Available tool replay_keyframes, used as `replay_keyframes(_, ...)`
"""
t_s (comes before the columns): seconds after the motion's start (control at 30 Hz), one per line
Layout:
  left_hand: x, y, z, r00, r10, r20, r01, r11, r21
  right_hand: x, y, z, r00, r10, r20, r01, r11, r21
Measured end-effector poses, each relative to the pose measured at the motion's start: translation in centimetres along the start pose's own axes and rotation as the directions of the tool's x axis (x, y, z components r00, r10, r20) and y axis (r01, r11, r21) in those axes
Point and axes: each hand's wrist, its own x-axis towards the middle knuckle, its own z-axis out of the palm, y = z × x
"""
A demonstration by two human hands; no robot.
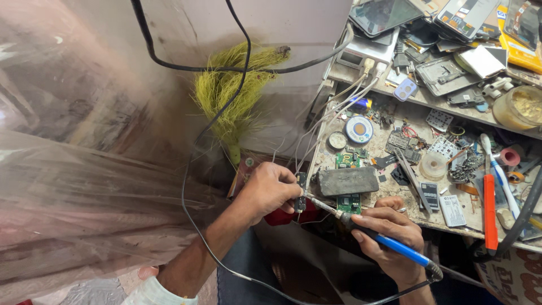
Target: The person is soldering electronic components onto a circuit board using a soldering iron and solder wire, frequently repositioning the board and the wire by hand on a cluttered workbench.
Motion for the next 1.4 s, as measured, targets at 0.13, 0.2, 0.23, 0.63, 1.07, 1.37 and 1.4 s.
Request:
replay_keyframes(0.13, -0.01, -0.01, 0.12, 1.000, 0.009, -0.011, -0.008, 1.000, 0.013, 0.10, -0.03, -0.11, 1.000, -0.015, -0.017, 0.015, 1.000, -0.006)
replay_keyframes(0.2, -0.02, 0.00, 0.12, 1.000, 0.013, -0.015, -0.012, 1.000, 0.018, 0.12, -0.09, -0.05, 1.000, -0.025, -0.014, 0.025, 1.000, -0.005)
replay_keyframes(0.23, -0.03, 0.01, 0.11, 1.000, 0.018, -0.014, -0.017, 1.000, 0.016, 0.14, -0.12, -0.02, 0.999, -0.031, -0.013, 0.030, 1.000, -0.004)
replay_keyframes(0.63, -0.16, 0.15, 0.17, 1.000, 0.002, -0.017, -0.001, 1.000, 0.019, 0.18, -0.03, -0.06, 0.999, -0.043, 0.016, 0.043, 0.999, 0.005)
replay_keyframes(1.07, 0.10, -0.12, 0.10, 1.000, 0.000, 0.004, 0.000, 1.000, -0.015, 0.32, -0.10, 0.28, 0.998, -0.063, 0.008, 0.063, 0.998, -0.030)
replay_keyframes(1.37, 0.10, 0.01, 0.11, 1.000, -0.021, -0.007, 0.021, 1.000, -0.016, 0.33, -0.05, 0.04, 0.998, -0.059, -0.001, 0.059, 0.998, 0.017)
replay_keyframes(1.4, 0.08, 0.04, 0.10, 1.000, -0.021, -0.006, 0.020, 1.000, -0.016, 0.32, -0.05, 0.02, 0.998, -0.059, -0.001, 0.059, 0.998, 0.013)
